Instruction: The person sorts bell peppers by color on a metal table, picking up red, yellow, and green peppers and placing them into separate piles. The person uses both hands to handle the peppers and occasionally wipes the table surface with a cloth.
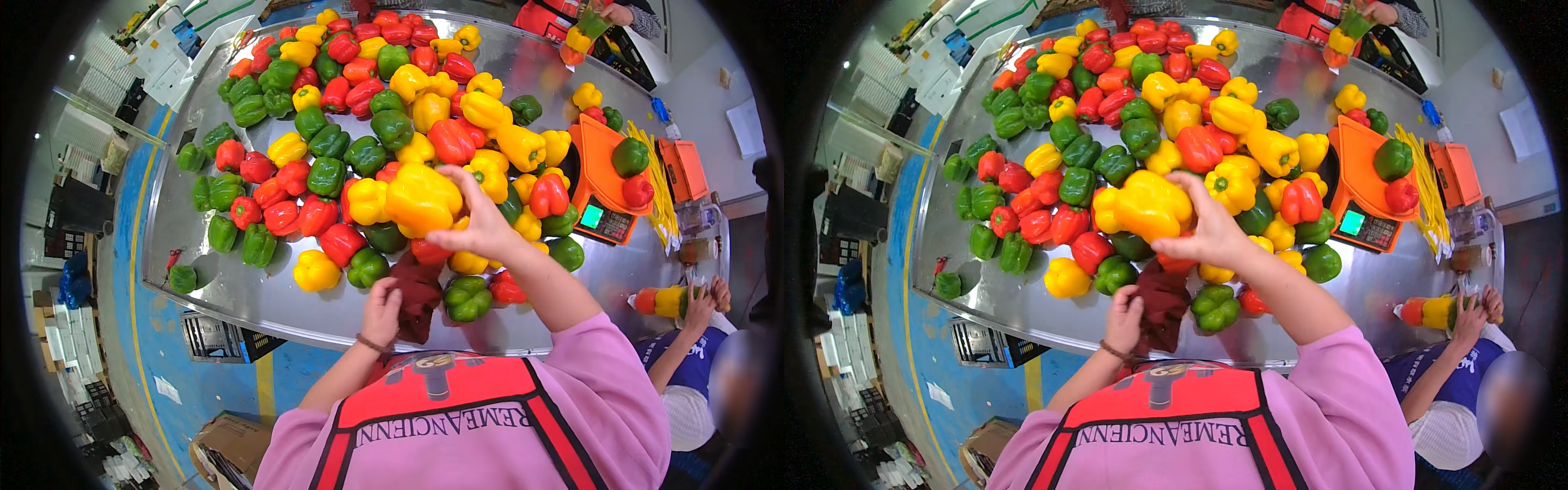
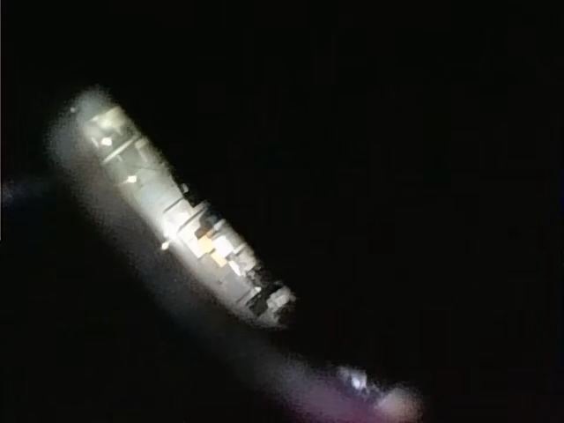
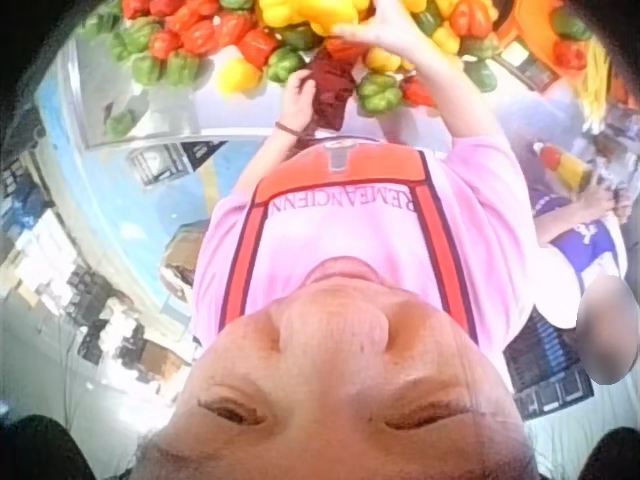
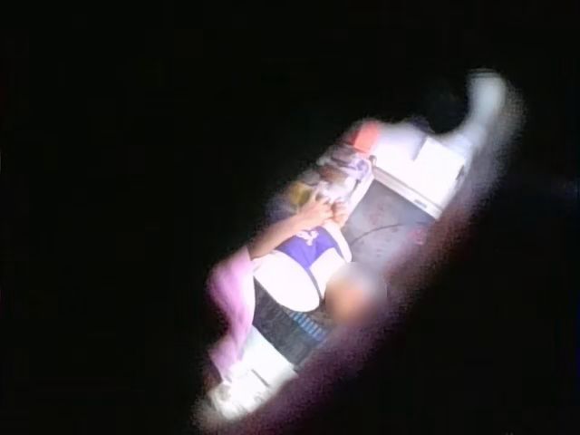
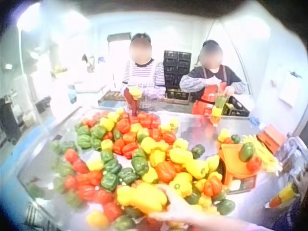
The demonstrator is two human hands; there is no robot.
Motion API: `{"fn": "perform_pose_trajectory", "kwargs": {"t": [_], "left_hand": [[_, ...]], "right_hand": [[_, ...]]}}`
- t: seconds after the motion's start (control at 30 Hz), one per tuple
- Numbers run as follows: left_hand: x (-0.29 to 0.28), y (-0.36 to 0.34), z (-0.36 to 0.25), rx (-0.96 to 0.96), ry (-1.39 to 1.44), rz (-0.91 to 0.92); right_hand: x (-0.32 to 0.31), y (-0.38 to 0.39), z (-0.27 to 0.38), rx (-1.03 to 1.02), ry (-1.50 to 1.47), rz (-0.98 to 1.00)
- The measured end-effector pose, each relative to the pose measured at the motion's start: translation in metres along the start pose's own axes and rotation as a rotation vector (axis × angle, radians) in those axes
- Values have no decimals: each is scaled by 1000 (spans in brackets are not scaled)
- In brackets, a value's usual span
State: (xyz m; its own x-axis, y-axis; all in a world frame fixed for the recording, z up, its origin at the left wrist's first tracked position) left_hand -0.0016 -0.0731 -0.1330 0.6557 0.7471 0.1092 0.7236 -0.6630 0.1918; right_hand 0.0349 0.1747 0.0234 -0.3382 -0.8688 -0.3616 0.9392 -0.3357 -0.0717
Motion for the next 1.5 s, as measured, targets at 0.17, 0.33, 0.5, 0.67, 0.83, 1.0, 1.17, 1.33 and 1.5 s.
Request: {"fn": "perform_pose_trajectory", "kwargs": {"t": [0.17, 0.33, 0.5, 0.67, 0.83, 1.0, 1.17, 1.33, 1.5], "left_hand": [[1, 18, -92, 60, 702, -48], [37, 19, -138, 728, -526, 88], [38, -5, -87, 580, -259, -51], [28, -4, -51, 570, -773, 62], [25, 7, -11, 611, -1008, 126], [26, 3, -5, 671, -941, 73], [18, 6, -3, 713, -905, 20], [19, 2, -3, 727, -871, 32], [21, -1, -4, 735, -833, 78]], "right_hand": [[29, 57, 9, -125, 488, -79], [54, 86, -3, -148, 508, -108], [28, 111, 1, -111, 538, -14], [-72, 107, 11, 99, 741, -185], [-227, 96, -18, 441, 1081, -523], [-309, 105, -77, 761, 1396, -445], [-226, 41, -47, 147, 1514, -558], [-65, -48, -33, -209, 1163, -91], [3, -123, -80, 108, 1313, 158]]}}
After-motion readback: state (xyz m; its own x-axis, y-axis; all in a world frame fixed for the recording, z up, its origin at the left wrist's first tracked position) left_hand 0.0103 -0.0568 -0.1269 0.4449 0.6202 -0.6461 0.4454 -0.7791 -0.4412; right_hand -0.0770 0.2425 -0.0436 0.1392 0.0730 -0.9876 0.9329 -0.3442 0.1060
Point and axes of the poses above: each hand's wrist, its own y-axis away from the middle knuckle, its own x-axis out of the palm, z = x × y, the point moved 3 cm from there along -y, towards the middle knuckle, and after that the axes turned 8 degrees about y, right-handed, at the moved point
